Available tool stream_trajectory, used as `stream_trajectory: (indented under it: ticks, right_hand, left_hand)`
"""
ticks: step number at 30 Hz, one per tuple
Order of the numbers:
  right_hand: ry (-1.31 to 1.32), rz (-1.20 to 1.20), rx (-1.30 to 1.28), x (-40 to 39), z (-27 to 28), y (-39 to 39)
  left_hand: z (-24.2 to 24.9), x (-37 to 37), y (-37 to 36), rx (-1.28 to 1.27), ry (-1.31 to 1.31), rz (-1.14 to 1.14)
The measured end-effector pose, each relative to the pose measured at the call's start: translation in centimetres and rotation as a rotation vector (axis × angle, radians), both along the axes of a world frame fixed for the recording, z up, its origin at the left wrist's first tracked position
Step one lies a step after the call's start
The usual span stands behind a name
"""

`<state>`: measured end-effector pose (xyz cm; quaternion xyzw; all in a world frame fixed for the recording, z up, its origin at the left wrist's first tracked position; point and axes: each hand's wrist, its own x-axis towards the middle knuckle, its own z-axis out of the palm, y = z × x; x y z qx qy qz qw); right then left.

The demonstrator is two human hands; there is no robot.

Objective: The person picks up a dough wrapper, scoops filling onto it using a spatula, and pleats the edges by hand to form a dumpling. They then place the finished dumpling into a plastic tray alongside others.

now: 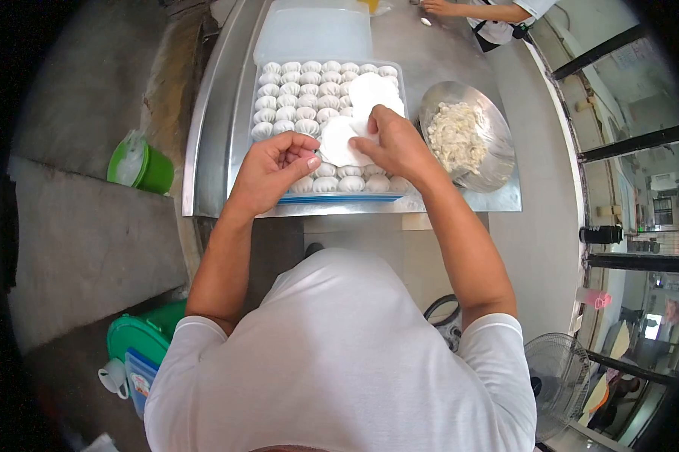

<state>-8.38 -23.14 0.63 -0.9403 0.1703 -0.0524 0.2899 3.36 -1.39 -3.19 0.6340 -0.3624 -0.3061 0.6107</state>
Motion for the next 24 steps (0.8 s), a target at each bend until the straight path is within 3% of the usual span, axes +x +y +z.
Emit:
stream_trajectory:
  ticks: [4,6,7,9,10,13,14,16,19,24]
  right_hand:
    - [-0.074,-0.186,-0.014,0.1,-1.5,-3.4]
    - [-0.273,-0.293,0.378,-0.7,-1.8,-6.8]
    - [-0.271,-0.303,0.373,-1.4,-1.2,-7.4]
    - [-0.46,-0.371,0.887,-2.4,0.6,-8.3]
    - [-0.459,-0.374,0.885,-2.6,1.2,-8.2]
    - [-0.598,-0.315,1.368,-3.1,2.5,-7.1]
    - [-0.602,-0.303,1.369,-3.4,2.5,-6.7]
    - [-0.648,-0.195,1.671,-3.8,2.0,-5.7]
    - [-0.642,-0.165,1.785,-3.8,1.1,-4.4]
    - [-0.558,-0.253,1.828,-4.3,-0.8,-4.2]
  left_hand:
    - [0.0,0.4,-0.3,-0.002,0.007,-0.017]
    - [0.0,0.5,-0.3,-0.009,0.004,-0.018]
    - [0.0,0.5,-0.5,-0.013,0.008,-0.027]
    - [0.2,0.3,-0.9,-0.028,0.038,-0.047]
    - [0.3,0.2,-1.3,-0.03,0.04,-0.049]
    - [0.8,-0.4,-2.9,-0.102,0.08,-0.032]
    - [1.0,-0.6,-3.6,-0.145,0.219,-0.067]
    - [1.1,-1.4,-4.8,-0.192,0.349,-0.095]
    - [1.3,-2.6,-6.5,-0.366,0.721,-0.239]
    - [1.2,-3.8,-7.8,-0.397,0.637,-0.169]
